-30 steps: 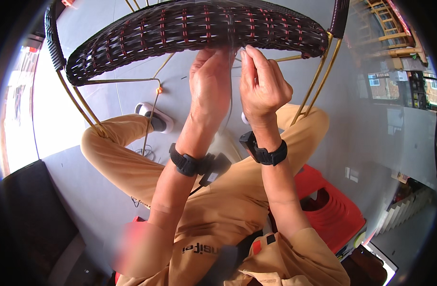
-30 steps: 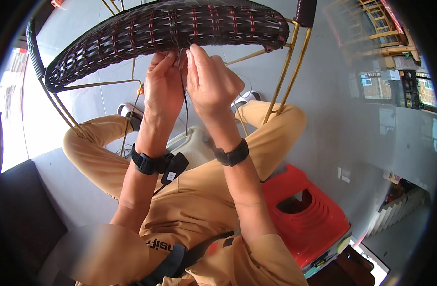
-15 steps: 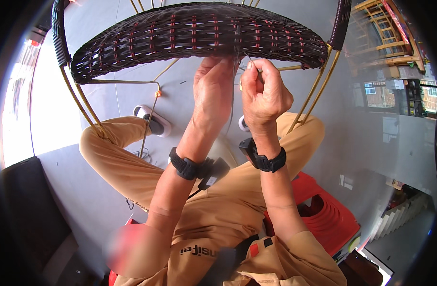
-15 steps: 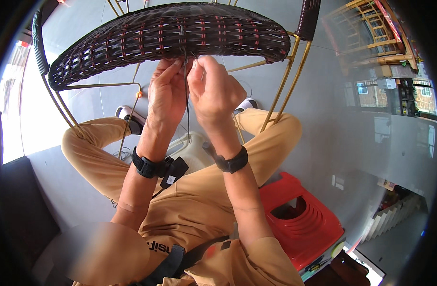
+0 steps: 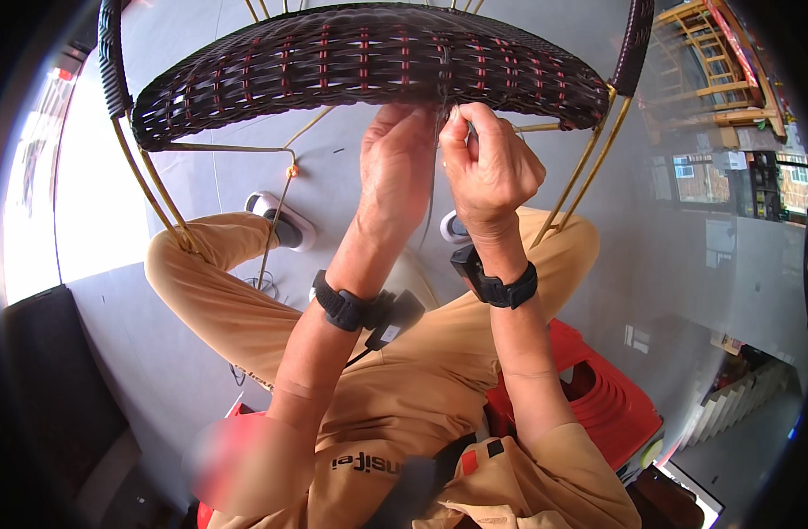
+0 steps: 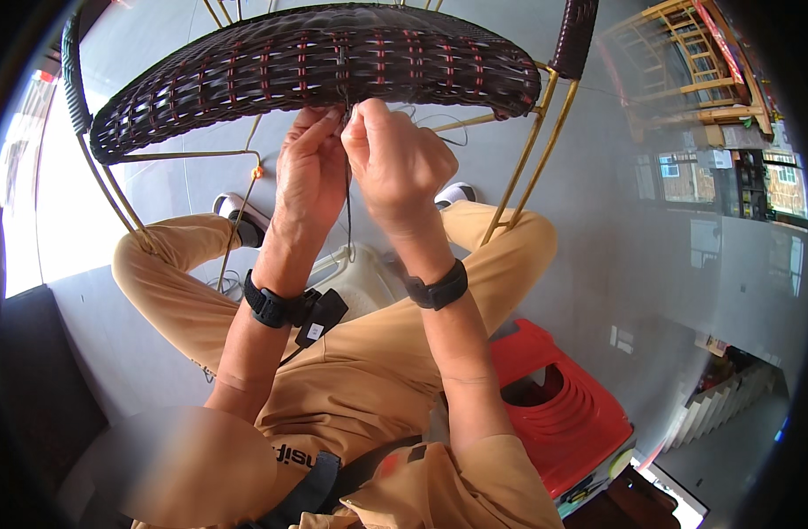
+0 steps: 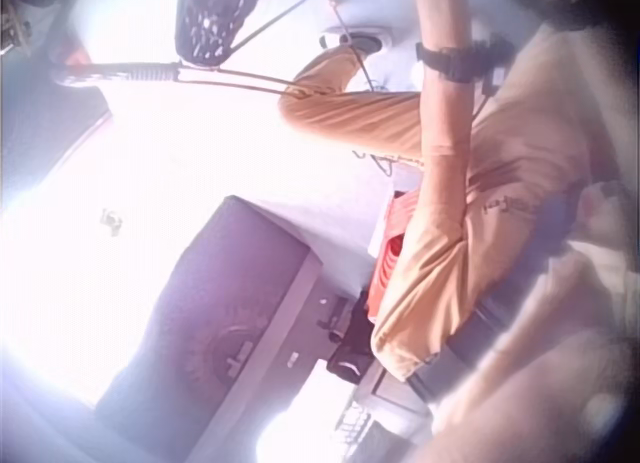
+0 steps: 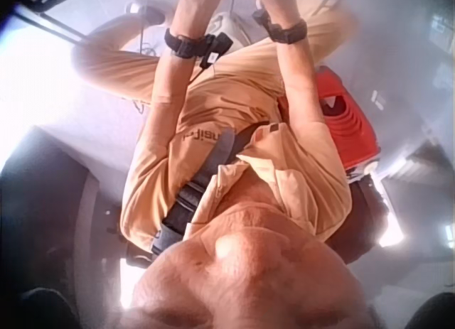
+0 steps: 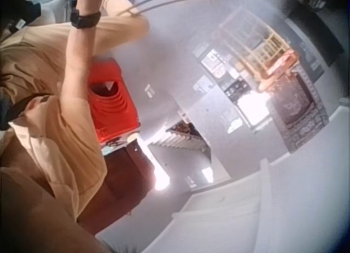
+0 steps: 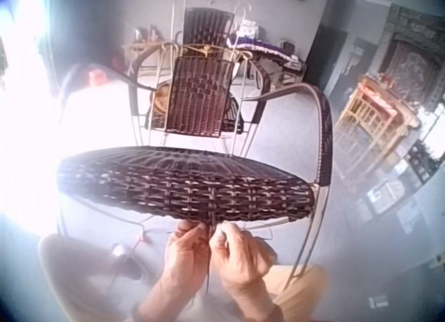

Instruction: The person weaves a thin cord through the underside of a wicker chair seat. They thread the cord through the existing weave pattern, pull it tight, and repeat the process to secure the seat material.

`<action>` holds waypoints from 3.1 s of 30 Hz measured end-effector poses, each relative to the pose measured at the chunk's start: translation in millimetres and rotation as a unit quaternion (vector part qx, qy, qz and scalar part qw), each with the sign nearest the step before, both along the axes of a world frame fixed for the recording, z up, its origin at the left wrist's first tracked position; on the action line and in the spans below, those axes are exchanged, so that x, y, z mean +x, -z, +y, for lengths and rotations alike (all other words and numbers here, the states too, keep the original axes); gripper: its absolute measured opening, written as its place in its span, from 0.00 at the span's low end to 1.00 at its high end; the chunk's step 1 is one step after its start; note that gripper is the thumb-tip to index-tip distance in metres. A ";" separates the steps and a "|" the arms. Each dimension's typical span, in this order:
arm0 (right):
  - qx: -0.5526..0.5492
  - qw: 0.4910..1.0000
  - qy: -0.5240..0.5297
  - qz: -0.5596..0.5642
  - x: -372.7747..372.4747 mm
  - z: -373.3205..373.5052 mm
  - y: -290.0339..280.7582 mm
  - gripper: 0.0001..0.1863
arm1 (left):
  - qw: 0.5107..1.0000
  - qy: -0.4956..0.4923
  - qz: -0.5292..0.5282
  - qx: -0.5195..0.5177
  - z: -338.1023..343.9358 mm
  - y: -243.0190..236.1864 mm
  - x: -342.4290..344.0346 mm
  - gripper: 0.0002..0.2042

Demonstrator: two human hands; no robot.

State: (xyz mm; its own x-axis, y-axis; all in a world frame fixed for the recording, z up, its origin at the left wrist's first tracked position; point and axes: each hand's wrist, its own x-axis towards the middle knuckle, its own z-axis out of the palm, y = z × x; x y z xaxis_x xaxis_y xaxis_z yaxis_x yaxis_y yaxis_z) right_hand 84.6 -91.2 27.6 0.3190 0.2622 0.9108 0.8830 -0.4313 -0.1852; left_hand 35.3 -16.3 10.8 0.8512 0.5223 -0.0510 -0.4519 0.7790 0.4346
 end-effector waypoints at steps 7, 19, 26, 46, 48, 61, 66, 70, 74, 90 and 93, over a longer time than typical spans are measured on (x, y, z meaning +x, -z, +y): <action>-0.038 0.999 -0.016 -0.003 5.3 -0.9 -3.8 0.08 | 1.000 0.010 -0.014 -0.001 0.8 6.1 2.2 0.10; -0.070 0.996 -0.015 0.054 -6.5 -2.0 -18.9 0.07 | 0.942 0.180 -0.148 -0.243 13.6 32.7 28.3 0.13; -0.039 0.992 -0.012 0.120 -21.1 2.7 -24.5 0.09 | 0.882 0.254 -0.294 -0.266 20.0 40.2 45.8 0.18; 0.087 0.893 -0.138 0.419 -11.5 9.4 -37.9 0.06 | 0.912 0.260 -0.237 -0.210 9.4 73.2 70.9 0.23; 0.069 0.902 -0.126 0.407 -12.2 8.3 -37.9 0.06 | 0.916 0.264 -0.228 -0.199 10.4 78.0 73.4 0.23; -0.018 0.959 -0.016 0.281 -20.9 18.3 -40.8 0.09 | 0.903 0.243 -0.217 -0.282 8.9 61.4 69.9 0.18; -0.006 0.955 -0.023 0.295 -19.3 18.0 -37.8 0.09 | 0.875 0.296 -0.243 -0.295 11.4 65.3 66.6 0.20; -0.010 0.958 0.002 0.285 -20.2 18.5 -40.0 0.10 | 0.905 0.213 -0.264 -0.257 2.1 54.2 59.5 0.20; 0.016 0.955 0.000 0.295 -22.7 22.1 -37.9 0.10 | 0.880 0.231 -0.331 -0.251 1.7 80.0 68.6 0.19; 0.029 0.905 -0.043 0.421 -31.0 7.0 -40.6 0.20 | 0.887 0.319 -0.244 -0.226 17.2 51.6 63.4 0.17; 0.035 0.945 -0.044 0.323 -35.5 -4.9 -40.4 0.21 | 0.933 0.238 -0.170 -0.208 15.1 52.9 73.1 0.13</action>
State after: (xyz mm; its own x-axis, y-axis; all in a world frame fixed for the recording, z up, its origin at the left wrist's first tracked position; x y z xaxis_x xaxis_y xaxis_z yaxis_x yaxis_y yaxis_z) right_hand 49.1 -96.1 68.0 0.7934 0.2609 0.5500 0.6087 -0.3278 -0.7225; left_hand 108.4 -1.2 -42.1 0.9857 0.0754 0.1509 -0.0678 0.9962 -0.0552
